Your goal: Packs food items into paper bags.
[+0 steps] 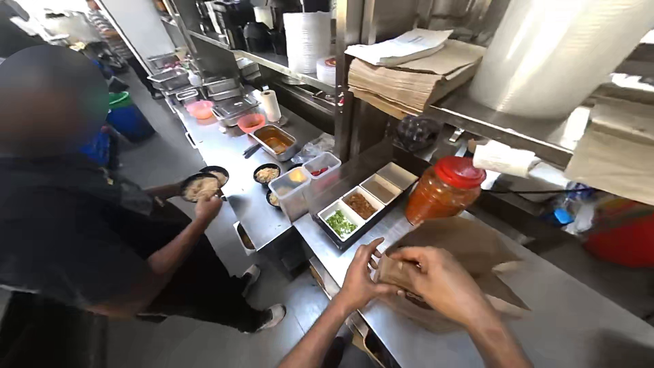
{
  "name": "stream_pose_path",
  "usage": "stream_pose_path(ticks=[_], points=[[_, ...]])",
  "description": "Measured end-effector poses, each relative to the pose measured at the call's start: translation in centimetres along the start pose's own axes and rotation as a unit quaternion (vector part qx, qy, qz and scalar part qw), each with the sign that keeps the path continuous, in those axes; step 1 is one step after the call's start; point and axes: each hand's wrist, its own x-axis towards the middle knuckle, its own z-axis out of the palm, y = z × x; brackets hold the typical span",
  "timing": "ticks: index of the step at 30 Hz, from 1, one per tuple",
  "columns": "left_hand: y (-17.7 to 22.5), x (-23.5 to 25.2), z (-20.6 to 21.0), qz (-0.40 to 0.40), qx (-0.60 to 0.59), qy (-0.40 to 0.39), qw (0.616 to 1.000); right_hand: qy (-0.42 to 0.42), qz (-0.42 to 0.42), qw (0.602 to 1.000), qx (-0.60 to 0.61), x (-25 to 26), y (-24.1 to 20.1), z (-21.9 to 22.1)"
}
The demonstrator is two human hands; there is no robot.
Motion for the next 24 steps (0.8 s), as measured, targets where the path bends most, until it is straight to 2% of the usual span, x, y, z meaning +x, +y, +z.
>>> stream_pose_path(ticks=[2,4,6,8,10,11,12,14,16,19,23,24], points=[[-0.4,-0.4,0.5,0.008,-0.01,0.018,1.0,-0.015,0.012,1.0,-0.008,0.4,0.4,0.7],[0.0,-0.3,0.8,0.05,-0.023,0.013,0.998,0.034,-0.058,0.997,0.029,0.5,0.5,1.4],[-0.7,0.0,0.5,0.067,-0.029,0.005,0.997,0.183,-0.19,0.958,0.109,-0.9,0.7,1.1],[-2.5,-0.3,0.5,0.062,-0.031,-0.009,0.998,0.356,-0.273,0.874,0.184,-4.3,2.6,-0.8],[-3.9,-0.7,0.5,0.061,-0.043,-0.034,0.997,0.503,-0.236,0.812,0.179,-8.7,8.4,-1.0],[-4.2,-0.7,0.6,0.063,-0.05,-0.045,0.996,0.531,-0.178,0.808,0.184,-10.5,11.9,0.6],[-4.2,-0.6,1.1,0.071,-0.058,-0.046,0.995,0.512,-0.113,0.824,0.214,-11.6,15.1,2.7],[-3.1,0.0,1.9,0.09,-0.069,-0.04,0.993,0.419,-0.012,0.858,0.298,-10.8,19.0,7.6],[-1.1,1.5,1.3,0.119,-0.064,-0.043,0.99,0.406,-0.012,0.856,0.321,-8.0,20.4,10.6],[0.1,4.2,0.0,0.133,-0.028,-0.035,0.99,0.415,-0.055,0.844,0.336,-5.9,21.3,7.9],[0.2,9.3,-0.4,0.162,-0.019,-0.182,0.97,0.282,-0.111,0.906,0.294,-3.9,22.8,2.9],[0.8,10.7,-0.3,0.17,-0.021,-0.213,0.962,0.278,-0.111,0.909,0.289,-3.5,22.6,2.0]])
